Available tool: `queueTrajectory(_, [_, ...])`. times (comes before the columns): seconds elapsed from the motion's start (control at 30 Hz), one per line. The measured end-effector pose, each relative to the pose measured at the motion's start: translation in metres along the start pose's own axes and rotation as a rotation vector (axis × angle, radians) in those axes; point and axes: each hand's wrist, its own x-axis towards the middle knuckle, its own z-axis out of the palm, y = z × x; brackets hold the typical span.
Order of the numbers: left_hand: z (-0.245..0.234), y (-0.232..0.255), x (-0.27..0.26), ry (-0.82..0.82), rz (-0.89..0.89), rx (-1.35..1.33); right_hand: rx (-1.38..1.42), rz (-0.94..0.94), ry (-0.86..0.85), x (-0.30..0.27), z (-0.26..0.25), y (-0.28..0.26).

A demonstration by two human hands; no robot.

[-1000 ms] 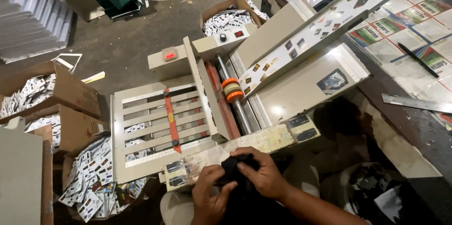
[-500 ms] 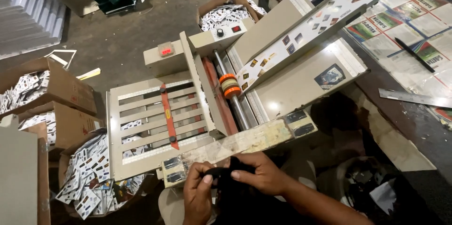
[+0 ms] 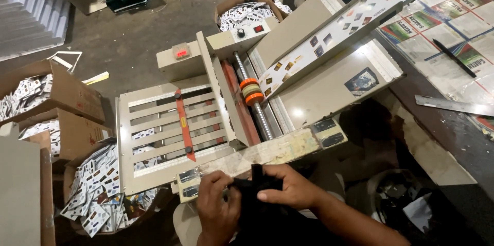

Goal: Feeding printed paper strips into an industrial folding machine and cleaning the machine's rollers with a cloth.

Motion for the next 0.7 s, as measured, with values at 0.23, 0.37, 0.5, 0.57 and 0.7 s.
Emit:
queueTrajectory(0.23, [-0.008, 0.007, 0.013, -0.067, 0.074, -0.068, -0.228, -0.186, 0.146, 0.006, 0.016, -0.014])
queueTrajectory(0.37, [0.005, -0.006, -0.008, -0.027, 0.068, -0.077, -0.314, -0.28, 0.316, 0.008, 0.022, -0.006])
queueTrajectory(0.5, [0.015, 0.005, -0.008, 0.036, 0.132, -0.029, -0.183, -0.194, 0.484, 0.009, 0.03, 0.01])
queueTrajectory(0.57, [0.018, 0.012, -0.006, 0.035, 0.139, 0.002, -0.1, -0.191, 0.507, 0.01, 0.032, 0.015])
queueTrajectory(0.7, [0.011, 0.021, -0.001, -0.024, 0.08, -0.086, 0.004, -0.144, 0.373, 0.008, 0.031, 0.011])
